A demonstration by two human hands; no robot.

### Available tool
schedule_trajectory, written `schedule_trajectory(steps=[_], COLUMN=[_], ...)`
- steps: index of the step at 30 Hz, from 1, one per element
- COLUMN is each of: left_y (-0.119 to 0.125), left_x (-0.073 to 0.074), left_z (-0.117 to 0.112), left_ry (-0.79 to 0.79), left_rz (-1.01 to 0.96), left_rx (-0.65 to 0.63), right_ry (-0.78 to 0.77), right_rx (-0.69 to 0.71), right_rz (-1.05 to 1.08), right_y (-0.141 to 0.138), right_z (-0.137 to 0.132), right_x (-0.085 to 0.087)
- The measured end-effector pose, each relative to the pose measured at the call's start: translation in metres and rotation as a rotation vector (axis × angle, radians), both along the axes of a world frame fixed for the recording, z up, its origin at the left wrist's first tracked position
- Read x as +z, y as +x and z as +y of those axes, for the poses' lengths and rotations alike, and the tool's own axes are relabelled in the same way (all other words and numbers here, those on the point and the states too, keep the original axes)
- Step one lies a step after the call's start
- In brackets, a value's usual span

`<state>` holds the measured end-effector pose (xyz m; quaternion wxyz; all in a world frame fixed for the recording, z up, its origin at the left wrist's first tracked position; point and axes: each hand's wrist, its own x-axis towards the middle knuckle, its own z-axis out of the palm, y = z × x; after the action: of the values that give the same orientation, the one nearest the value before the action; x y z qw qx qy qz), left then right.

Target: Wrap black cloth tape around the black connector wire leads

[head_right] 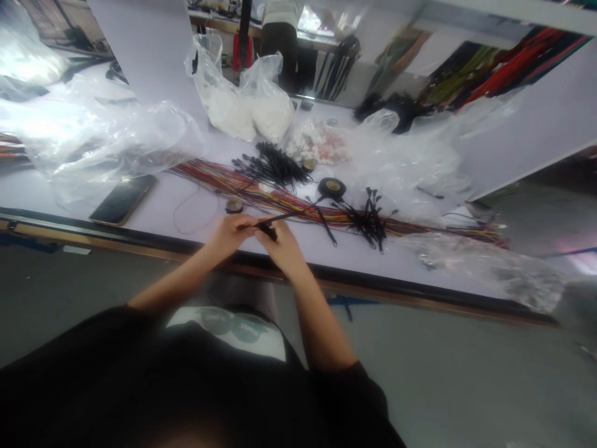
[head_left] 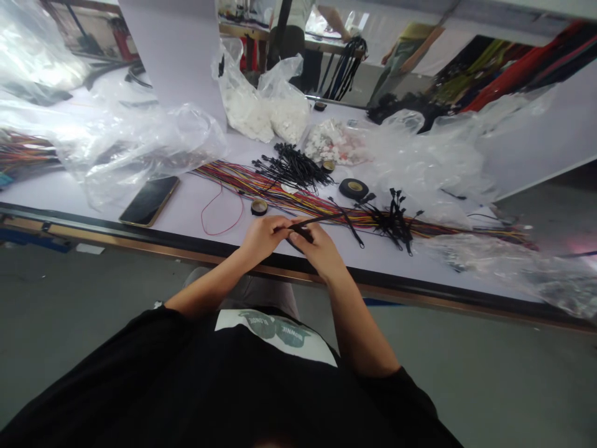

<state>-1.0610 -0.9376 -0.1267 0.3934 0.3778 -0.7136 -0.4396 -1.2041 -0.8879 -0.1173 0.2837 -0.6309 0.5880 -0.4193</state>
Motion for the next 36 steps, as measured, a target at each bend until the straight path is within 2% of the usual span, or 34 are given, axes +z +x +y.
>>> schedule_trajectory(steps=[3, 7, 12, 15, 25, 29, 32, 36], left_y=[0.001, 0.001, 0.000, -0.001, -0.002, -0.002, -0.002, -0.005], left_x=[-0.001, -0.001, 0.002, 0.002, -0.006, -0.011, -0.014, -0.016], left_z=[-0.002, -0.003, 0.000, 0.004, 0.008, 0.008, 0.007, 0.007], left_ry=[0.122, 0.255, 0.471, 0.517, 0.445, 0.524, 0.597, 0.605], left_rz=[0.115, 0.267, 0.397, 0.444, 0.403, 0.372, 0.340, 0.293], left_rx=[-0.029, -0.058, -0.178, -0.175, -0.140, -0.119, -0.092, -0.020], right_ry=[0.039, 0.085, 0.185, 0.222, 0.182, 0.174, 0.173, 0.119], right_rx=[0.099, 0.156, 0.058, 0.066, 0.036, 0.081, 0.094, 0.075], right_rz=[0.217, 0.326, 0.654, 0.816, 0.894, 0.950, 0.980, 0.999], right_y=[-0.006, -0.007, 0.000, 0.002, -0.001, -0.001, 0.001, 0.006], right_z=[-0.001, -0.004, -0.002, -0.001, -0.001, -0.003, -0.005, -0.009], right_x=[0.002, 0.007, 0.021, 0.027, 0.029, 0.027, 0.021, 0.007])
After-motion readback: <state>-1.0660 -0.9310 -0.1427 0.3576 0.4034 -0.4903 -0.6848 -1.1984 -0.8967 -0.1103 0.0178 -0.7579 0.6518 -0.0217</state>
